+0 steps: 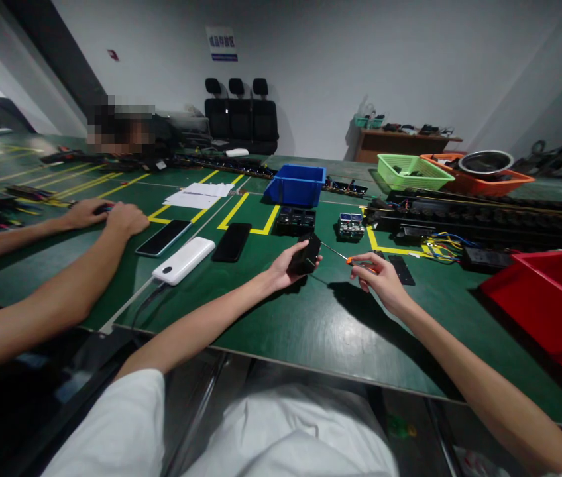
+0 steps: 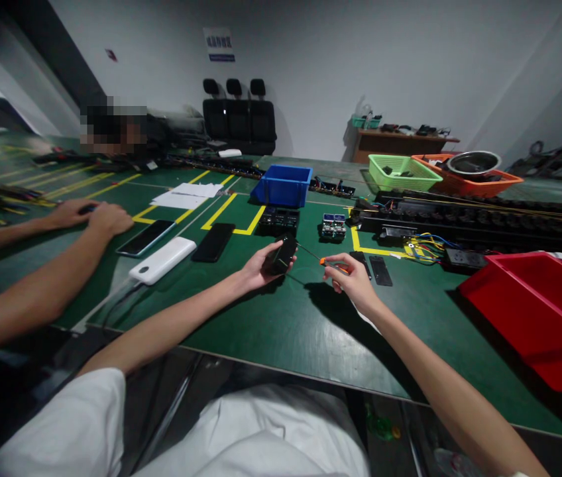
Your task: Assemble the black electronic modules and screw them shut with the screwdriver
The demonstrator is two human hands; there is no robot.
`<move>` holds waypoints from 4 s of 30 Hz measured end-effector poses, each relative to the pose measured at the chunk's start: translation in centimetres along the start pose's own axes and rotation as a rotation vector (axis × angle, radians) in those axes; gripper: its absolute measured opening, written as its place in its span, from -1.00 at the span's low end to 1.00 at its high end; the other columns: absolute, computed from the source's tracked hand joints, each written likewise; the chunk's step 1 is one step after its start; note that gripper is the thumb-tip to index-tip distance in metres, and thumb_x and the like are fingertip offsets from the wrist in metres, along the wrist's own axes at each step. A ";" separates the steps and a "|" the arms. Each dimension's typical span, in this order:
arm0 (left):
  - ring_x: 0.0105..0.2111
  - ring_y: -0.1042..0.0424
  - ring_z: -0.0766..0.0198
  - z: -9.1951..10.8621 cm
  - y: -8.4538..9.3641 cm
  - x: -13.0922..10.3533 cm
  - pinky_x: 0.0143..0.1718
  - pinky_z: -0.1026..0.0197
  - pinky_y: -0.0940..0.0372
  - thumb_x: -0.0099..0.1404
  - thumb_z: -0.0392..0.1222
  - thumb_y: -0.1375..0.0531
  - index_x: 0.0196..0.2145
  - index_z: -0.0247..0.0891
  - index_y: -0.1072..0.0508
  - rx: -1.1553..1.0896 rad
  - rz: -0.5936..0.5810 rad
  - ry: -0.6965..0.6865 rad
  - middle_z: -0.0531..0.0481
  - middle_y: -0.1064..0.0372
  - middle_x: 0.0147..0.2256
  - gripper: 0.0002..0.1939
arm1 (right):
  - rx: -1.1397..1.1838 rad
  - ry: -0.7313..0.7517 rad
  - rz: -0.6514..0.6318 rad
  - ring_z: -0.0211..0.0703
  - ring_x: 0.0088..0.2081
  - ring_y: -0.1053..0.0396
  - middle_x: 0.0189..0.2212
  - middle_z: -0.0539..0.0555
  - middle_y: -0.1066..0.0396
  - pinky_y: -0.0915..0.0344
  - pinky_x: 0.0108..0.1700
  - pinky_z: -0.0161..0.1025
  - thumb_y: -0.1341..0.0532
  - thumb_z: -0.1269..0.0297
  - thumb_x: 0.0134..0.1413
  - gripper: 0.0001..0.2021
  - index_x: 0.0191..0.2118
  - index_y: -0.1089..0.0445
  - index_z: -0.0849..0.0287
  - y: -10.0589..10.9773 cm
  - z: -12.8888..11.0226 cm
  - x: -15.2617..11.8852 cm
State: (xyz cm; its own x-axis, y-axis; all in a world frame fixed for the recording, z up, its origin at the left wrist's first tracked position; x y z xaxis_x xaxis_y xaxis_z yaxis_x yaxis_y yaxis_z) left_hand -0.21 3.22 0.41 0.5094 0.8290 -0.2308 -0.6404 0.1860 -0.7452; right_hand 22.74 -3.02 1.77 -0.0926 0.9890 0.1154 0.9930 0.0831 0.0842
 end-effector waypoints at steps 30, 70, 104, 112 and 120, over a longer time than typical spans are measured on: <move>-0.37 -0.46 0.25 -0.9 0.8 0.7 -0.45 0.23 -0.41 0.13 -0.12 -0.34 -0.03 -0.27 -0.25 0.355 -0.020 -0.329 -0.16 -0.41 -0.15 -0.49 | -0.187 -0.037 -0.127 -0.41 -0.68 -0.13 -0.56 0.04 -0.44 -0.07 -0.66 -0.40 -0.31 -0.02 0.00 -0.63 -0.29 -0.44 0.24 1.0 0.6 0.4; -0.37 -0.48 0.21 -1.0 0.9 0.6 -0.46 0.22 -0.41 0.12 -0.10 -0.34 -0.03 -0.26 -0.25 0.419 -0.026 -0.326 -0.17 -0.41 -0.15 -0.48 | -0.030 -0.145 -0.020 -0.33 -0.63 -0.21 -0.56 0.05 -0.42 -0.09 -0.62 -0.36 -0.23 -0.07 0.07 -0.61 -0.27 -0.46 0.22 1.5 0.2 0.7; -0.40 -0.48 0.23 -0.8 0.8 0.9 -0.47 0.20 -0.43 0.10 -0.12 -0.35 -0.06 -0.26 -0.23 0.366 0.068 -0.331 -0.12 -0.42 -0.21 -0.48 | -0.174 0.033 0.010 -0.30 -0.62 -0.22 -0.61 -0.06 -0.29 -0.16 -0.59 -0.34 -0.19 0.00 0.15 -0.65 -0.12 -0.38 0.18 1.6 0.7 0.8; -0.40 -0.49 0.22 -0.8 0.7 0.8 -0.48 0.20 -0.43 0.09 -0.13 -0.36 -0.07 -0.25 -0.23 0.368 0.069 -0.335 -0.12 -0.42 -0.21 -0.49 | -0.345 0.269 0.095 -0.25 -0.42 -0.36 -0.34 0.06 -0.44 -0.30 -0.38 -0.31 -0.34 0.14 0.00 -0.77 -0.28 -0.45 0.19 2.1 0.4 0.9; -0.40 -0.49 0.23 -0.9 0.8 0.9 -0.48 0.21 -0.43 0.09 -0.11 -0.36 -0.08 -0.25 -0.23 0.379 0.073 -0.343 -0.11 -0.42 -0.21 -0.48 | -0.324 0.136 0.036 -0.31 -0.63 -0.23 -0.57 -0.04 -0.32 -0.16 -0.60 -0.34 -0.18 0.03 0.17 -0.69 -0.18 -0.41 0.19 1.8 1.0 0.8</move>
State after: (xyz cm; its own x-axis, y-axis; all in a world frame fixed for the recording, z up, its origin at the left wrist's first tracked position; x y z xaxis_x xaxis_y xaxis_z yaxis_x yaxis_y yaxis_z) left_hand 0.22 3.71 -0.98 0.2787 0.9603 -0.0084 -0.8628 0.2465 -0.4413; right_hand 24.56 -1.92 1.07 -0.0882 0.9635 0.2529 0.9229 -0.0165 0.3848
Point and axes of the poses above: each hand's wrist, its own x-axis towards the middle knuckle, its own y-axis out of the back of the hand, z = x × y, the point moved 1 cm from there along x, towards the middle knuckle
